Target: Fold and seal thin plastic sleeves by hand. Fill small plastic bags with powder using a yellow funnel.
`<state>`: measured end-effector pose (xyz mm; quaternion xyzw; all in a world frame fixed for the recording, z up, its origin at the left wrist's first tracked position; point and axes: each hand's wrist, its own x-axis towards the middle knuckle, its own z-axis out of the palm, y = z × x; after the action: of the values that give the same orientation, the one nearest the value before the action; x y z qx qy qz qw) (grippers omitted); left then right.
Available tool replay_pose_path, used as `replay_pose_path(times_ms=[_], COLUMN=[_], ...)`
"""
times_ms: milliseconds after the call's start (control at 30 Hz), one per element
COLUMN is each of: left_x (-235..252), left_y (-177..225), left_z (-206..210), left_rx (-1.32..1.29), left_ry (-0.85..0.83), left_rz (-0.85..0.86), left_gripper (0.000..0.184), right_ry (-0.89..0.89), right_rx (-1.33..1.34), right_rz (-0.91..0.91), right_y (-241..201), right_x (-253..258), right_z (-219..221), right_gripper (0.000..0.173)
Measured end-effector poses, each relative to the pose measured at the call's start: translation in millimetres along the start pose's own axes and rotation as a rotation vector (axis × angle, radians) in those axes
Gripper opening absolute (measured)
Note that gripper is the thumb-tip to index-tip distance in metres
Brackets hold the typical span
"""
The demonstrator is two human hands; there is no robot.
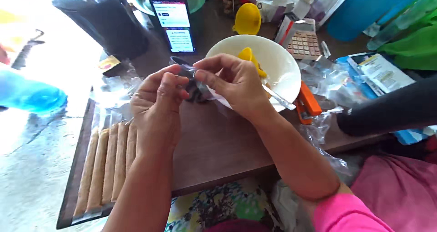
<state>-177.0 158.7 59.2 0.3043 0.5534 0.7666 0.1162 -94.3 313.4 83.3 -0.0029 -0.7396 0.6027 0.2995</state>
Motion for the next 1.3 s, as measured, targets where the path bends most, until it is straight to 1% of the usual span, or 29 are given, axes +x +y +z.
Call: replay_pose_path(times_ms=[300, 433, 600, 667, 867, 1000, 1067, 1200, 1300], left_x=[-1.2, -0.9, -0.9, -1.0, -1.2, -1.4, -1.3, -1.1, -2.2], left_y=[-3.3, -4.7, -4.9, -5.0, -5.6, -5.0, -5.3, -3.9, -3.2], left_z=[-0.7, -0.3, 0.1, -0.1, -1.2, -0.9, -0.8, -0.8, 0.1], left_rx=[0.017, 0.018, 0.018, 0.019, 0.019, 0.017, 0.001, -0.015, 0.003], left_ry=[-0.083, -0.075, -0.065, -0.074, -0.083, -0.090, -0.085, -0.072, -0.084], left_rz=[0.067, 0.081, 0.078, 0.076, 0.075, 0.070, 0.072, 0.061, 0.064], left_gripper=[0.009, 0.005, 0.005, 0.005, 0.005, 0.005, 0.004, 0.002, 0.006], right_ry=[-0.048, -0.059, -0.073, -0.088, -0.085, -0.077, -0.060, -0.007, 0.021], right_rx=[0.087, 0.095, 0.111, 0.107, 0.131, 0.125, 0.080, -0.030, -0.077], right_rz=[0.081, 0.093, 0.136, 0.136, 0.034, 0.017, -0.011, -0.128, -0.169], right_y=[-1.9, -2.1, -4.6, -5.4, -2.0, -1.0, -0.3, 2.4, 2.1], right_x=[-1.7, -2.1, -2.7, -2.8, -3.0, -3.3, -3.3, -2.7, -3.0], right_z=[2.4, 2.9, 3.5, 3.3, 4.2, 5.1, 5.9, 6.9, 7.5], right_gripper=[0.009, 0.009, 0.009, 0.011, 0.010, 0.009, 0.009, 0.011, 0.012])
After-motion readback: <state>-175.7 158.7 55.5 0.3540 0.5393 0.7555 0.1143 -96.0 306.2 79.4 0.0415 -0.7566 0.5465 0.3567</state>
